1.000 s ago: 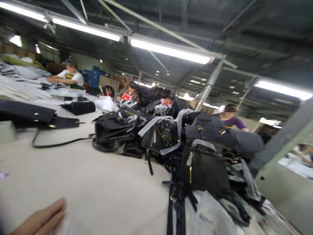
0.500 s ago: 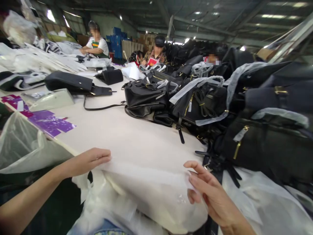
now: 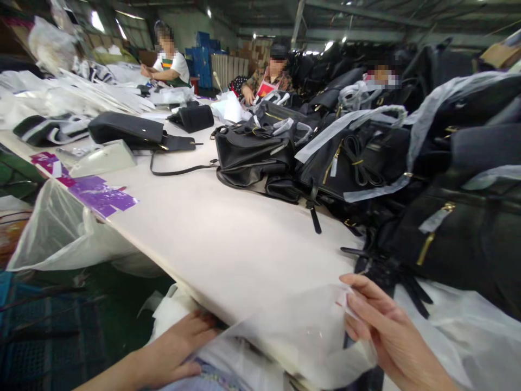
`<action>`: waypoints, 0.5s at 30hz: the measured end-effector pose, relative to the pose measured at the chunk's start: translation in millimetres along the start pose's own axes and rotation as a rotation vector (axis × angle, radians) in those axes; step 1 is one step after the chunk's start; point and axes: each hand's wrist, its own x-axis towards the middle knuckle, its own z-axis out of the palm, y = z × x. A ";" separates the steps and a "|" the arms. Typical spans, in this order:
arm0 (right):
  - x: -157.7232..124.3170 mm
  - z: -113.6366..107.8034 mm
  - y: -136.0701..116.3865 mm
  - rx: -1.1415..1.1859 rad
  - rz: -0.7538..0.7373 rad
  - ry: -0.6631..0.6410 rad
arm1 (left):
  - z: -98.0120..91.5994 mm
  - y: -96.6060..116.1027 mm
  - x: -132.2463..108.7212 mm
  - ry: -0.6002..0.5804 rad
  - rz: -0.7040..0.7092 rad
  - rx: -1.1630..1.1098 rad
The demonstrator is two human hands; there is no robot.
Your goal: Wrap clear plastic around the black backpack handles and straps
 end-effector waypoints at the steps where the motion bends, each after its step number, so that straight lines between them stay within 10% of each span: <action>1: -0.5 -0.9 0.7 -0.038 0.014 -0.018 | 4.0 -1.3 4.4 -0.025 -0.009 -0.002; 8: -9.0 18.6 -8.8 -0.292 -0.064 -0.125 | -42.6 5.9 -6.3 0.063 -0.185 -0.063; 15: 1.3 73.2 -25.1 -0.358 -0.053 -0.424 | -78.1 85.3 52.8 0.301 -0.142 -0.310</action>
